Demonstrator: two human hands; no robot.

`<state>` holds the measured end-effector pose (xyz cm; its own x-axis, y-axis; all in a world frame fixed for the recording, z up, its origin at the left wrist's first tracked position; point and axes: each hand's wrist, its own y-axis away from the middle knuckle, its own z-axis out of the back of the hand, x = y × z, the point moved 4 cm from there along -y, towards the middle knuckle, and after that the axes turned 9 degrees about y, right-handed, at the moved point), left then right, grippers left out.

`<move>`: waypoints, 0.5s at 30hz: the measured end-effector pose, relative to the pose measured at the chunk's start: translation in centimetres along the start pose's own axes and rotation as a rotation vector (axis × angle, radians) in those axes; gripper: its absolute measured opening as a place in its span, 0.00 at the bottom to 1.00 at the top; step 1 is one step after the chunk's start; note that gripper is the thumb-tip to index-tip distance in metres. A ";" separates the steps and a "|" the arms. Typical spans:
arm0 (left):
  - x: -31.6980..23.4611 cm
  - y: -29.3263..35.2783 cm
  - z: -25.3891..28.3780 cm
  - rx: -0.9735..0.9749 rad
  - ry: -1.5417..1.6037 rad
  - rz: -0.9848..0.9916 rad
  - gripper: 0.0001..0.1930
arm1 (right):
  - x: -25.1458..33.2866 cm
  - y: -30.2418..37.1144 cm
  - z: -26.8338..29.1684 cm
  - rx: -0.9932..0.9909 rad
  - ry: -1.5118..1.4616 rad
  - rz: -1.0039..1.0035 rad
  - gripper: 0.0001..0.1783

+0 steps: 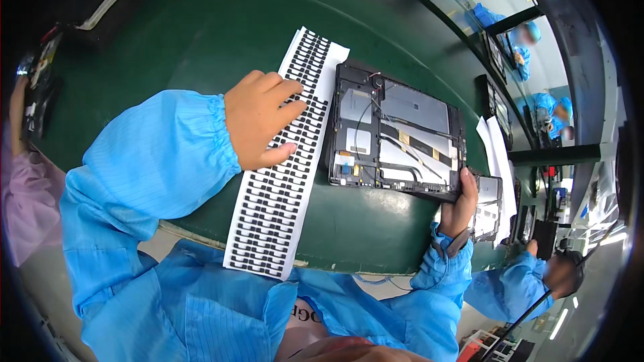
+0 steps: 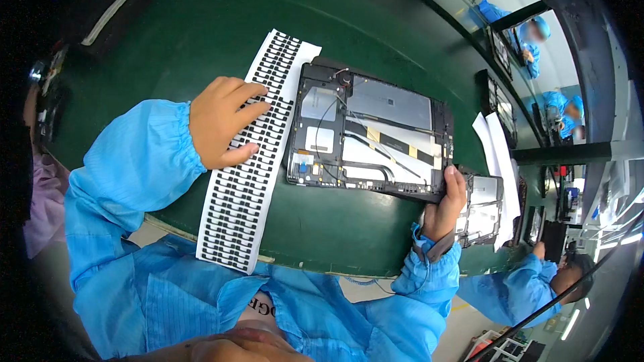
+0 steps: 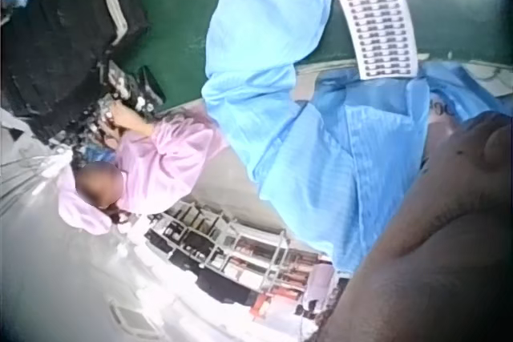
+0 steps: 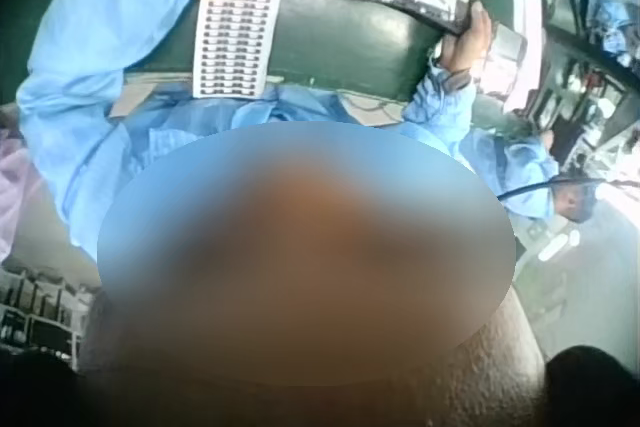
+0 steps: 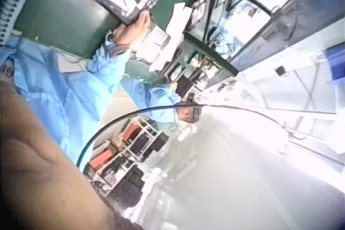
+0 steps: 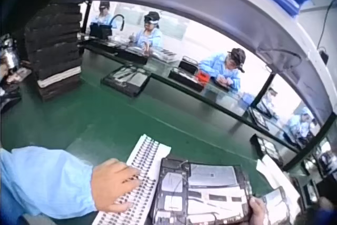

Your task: Assembling internal components and applying adhesive strips to an electronic device on a factory production line.

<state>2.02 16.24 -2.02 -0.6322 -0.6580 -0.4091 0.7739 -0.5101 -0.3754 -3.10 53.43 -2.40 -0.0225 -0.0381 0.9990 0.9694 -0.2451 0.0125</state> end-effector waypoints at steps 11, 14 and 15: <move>0.4 -0.2 0.0 -0.033 0.046 0.011 0.26 | 1.2 -0.2 0.7 -0.045 0.649 0.269 0.10; 0.4 -0.6 -0.2 0.003 0.063 0.022 0.26 | 4.0 1.3 -3.1 -0.098 1.143 0.511 0.09; 0.5 -0.7 -0.2 -0.047 0.064 0.001 0.27 | 4.5 1.7 -4.6 -0.015 1.121 0.585 0.08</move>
<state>1.22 16.39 -2.14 -0.6340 -0.6210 -0.4609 0.7726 -0.4823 -0.4129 -2.68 48.39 1.92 0.2061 -0.9404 0.2705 0.9018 0.0752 -0.4257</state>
